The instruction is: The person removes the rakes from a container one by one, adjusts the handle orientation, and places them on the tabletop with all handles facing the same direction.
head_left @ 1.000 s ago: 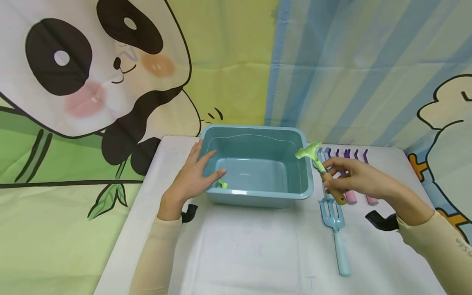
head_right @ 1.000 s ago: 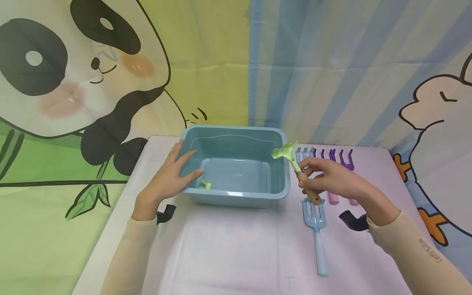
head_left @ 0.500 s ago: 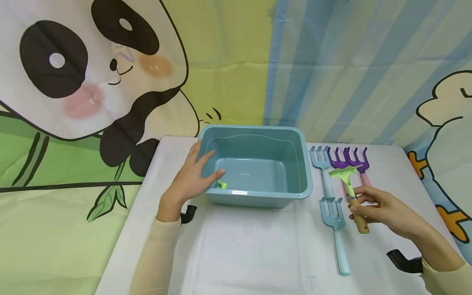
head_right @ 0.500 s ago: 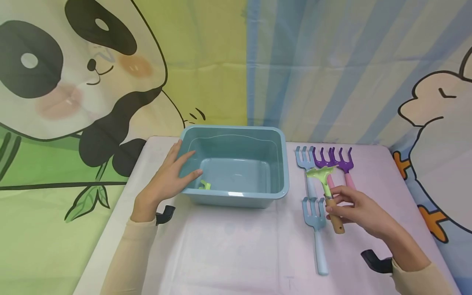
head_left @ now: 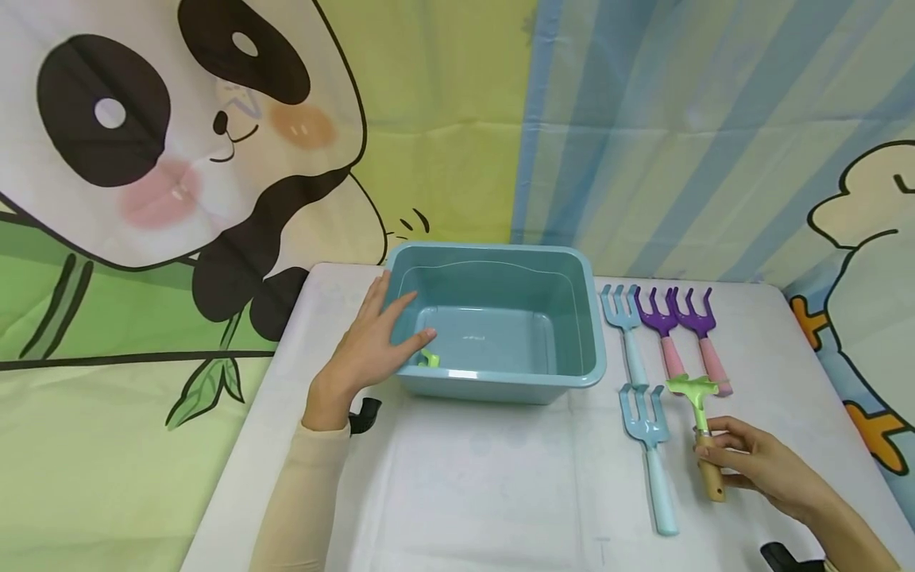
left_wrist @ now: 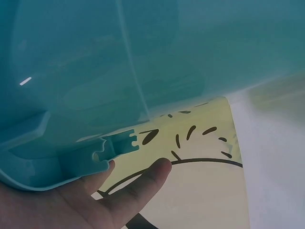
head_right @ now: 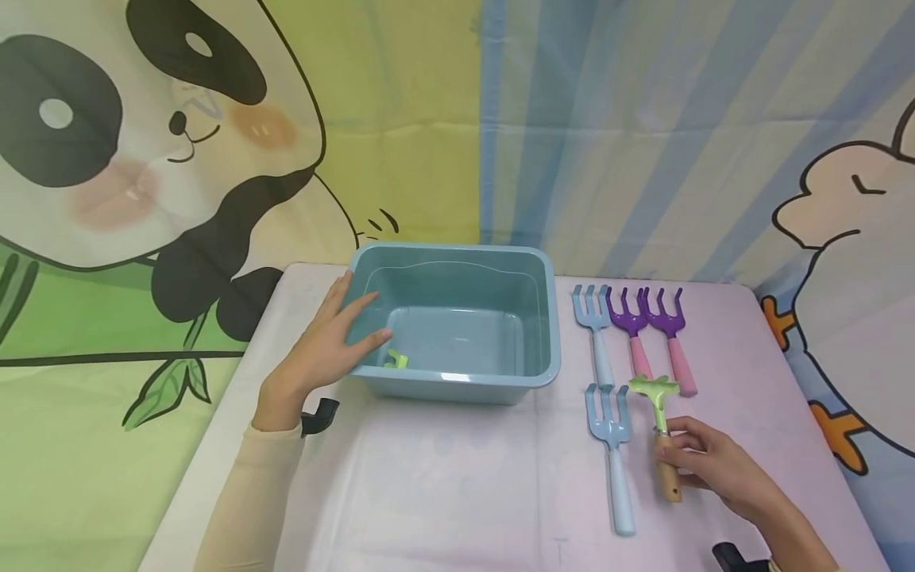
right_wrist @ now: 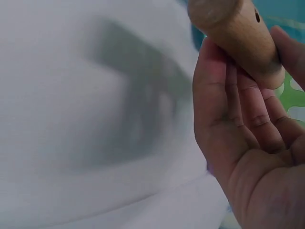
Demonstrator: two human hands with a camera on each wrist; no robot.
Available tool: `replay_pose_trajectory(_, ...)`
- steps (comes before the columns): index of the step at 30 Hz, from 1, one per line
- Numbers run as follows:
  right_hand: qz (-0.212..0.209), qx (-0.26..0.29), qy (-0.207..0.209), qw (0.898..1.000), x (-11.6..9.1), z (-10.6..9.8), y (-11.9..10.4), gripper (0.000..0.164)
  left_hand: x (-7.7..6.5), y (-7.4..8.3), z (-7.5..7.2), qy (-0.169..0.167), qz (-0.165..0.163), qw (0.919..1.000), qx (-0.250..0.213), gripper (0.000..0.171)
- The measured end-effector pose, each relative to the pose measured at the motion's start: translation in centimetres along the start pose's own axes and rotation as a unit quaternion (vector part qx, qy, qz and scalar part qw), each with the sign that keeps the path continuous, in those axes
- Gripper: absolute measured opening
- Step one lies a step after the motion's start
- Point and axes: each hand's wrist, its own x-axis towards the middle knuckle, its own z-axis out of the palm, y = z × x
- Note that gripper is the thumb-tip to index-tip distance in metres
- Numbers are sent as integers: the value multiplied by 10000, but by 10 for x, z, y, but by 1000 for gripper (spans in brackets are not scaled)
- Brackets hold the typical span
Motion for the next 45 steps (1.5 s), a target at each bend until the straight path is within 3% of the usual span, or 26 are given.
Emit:
replay_pose_trajectory(10,256,103,-114,9996,6,-4,23,63,1,0,1,-14,8,10000,-6,87)
replay_pose_trajectory(21,626,-326,27,9975,15,-8,24,67,2,-1,2,-23,10,10000,44,87)
replay_pose_trajectory(30,600,-495,90,9969,17,-8,20,69,1,-1,1,-6,1,10000,25,87)
replay_pose_trajectory(45,364,-1777,645,9813,17,0,9,72,1,-1,1,7,-21,10000,-6,87)
